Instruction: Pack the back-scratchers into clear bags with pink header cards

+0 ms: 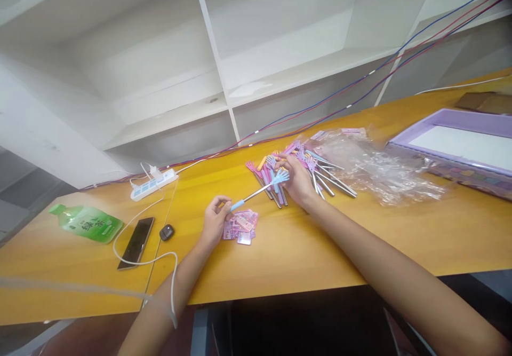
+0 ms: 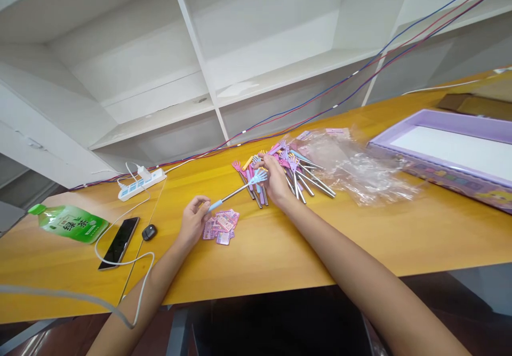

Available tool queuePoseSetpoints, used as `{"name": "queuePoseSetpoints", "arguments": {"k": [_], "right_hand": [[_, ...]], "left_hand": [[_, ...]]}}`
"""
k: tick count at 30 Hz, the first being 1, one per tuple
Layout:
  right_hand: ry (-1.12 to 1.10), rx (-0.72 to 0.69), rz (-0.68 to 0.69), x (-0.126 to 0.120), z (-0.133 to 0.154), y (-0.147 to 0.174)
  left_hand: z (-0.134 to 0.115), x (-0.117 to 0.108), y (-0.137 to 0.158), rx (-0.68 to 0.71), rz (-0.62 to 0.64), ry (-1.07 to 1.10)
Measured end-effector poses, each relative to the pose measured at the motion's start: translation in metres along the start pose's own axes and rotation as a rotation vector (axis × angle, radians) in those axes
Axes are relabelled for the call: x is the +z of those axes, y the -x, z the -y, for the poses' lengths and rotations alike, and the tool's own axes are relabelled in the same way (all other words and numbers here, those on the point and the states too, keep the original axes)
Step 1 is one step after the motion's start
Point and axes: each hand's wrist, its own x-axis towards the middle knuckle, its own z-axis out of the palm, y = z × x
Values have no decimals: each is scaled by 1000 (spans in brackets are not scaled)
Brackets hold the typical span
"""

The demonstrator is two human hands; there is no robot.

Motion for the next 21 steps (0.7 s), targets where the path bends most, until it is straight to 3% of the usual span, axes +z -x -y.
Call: {"name": "queuePoseSetpoints", "arguments": {"k": [2,5,10,14,19,21], "right_hand": [[171,-63,68,-4,1,-3],[363,-42,206,-3,-4,0],[474,-33,211,4,-14,12],[551,-32,265,12,-20,27],[614,65,324,19,-23,39],[710,54,404,18,-19,38]], "left_hand": [[2,-3,1,-3,18,-70],[-1,-4,7,26,-1,-174],[-14,-1,18,146,-79,-260],[-11,2,23,211,-61,-286],[-4,3,26,250,-39,-343],[-10,-2,21,271,-23,-440]]}}
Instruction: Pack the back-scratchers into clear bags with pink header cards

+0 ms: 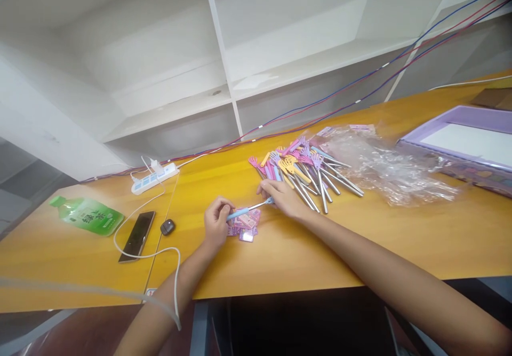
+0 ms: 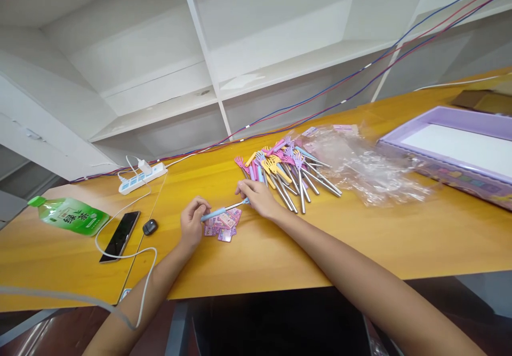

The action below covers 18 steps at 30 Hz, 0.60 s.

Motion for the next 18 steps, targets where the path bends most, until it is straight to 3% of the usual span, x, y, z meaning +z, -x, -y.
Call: {"name": "queuePoseSetpoints", "arguments": {"k": [3,6,8,12,15,18], "right_hand": [[350,-167,158,-11,4,-1],[692,-300,278,-19,12,-1],[799,-315,326,-18,19,1],[882,-347,401,-9,30,4],[972,-394,376,-4,33,1],[1140,-486,219,3,34,-2]], "left_hand": [[-8,-20,-18,117,141,-332],[-15,-35,-32,179,481,-661],[-17,-35,-34,208,629,-798],[-21,-13,-20,363,694,-935],[-25,1,-11,310,693,-995],[-33,4,-9,231,617,-1151]]}}
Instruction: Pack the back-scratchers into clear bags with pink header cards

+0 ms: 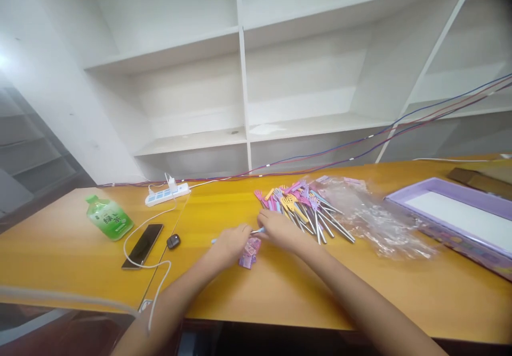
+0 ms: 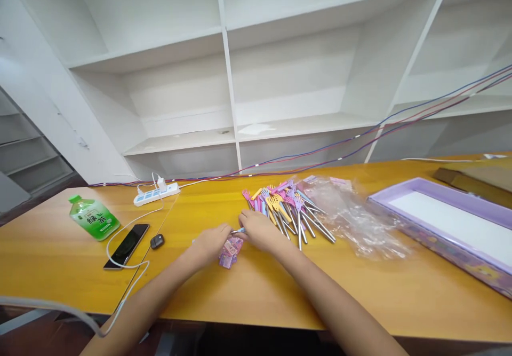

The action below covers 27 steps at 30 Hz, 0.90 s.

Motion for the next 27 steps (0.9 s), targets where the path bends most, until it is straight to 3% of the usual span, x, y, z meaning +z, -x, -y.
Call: {"name": "queuePoseSetpoints", "arguments": {"k": [6,9,16,21,23,27], "right_hand": [[405,-33,-255,-3,33,2],[464,12,-323,-10,47,6],[519,56,-447,-34,57,9],[586,-146,-684,-35,73,18],[559,-196,-690,-27,74,20],[540,-129,-518,-16,63,14]], "left_hand": [[-12,-27,-3,-182,-150,-81],[-22,-33,-4,-282,-150,-72],[-36,-38,-1,-282,-220,-44],[-29,-46,7,-344,-160,147],[-23,-48,10,-309,-163,172],[-21,-43,12,-226,-193,108]]}}
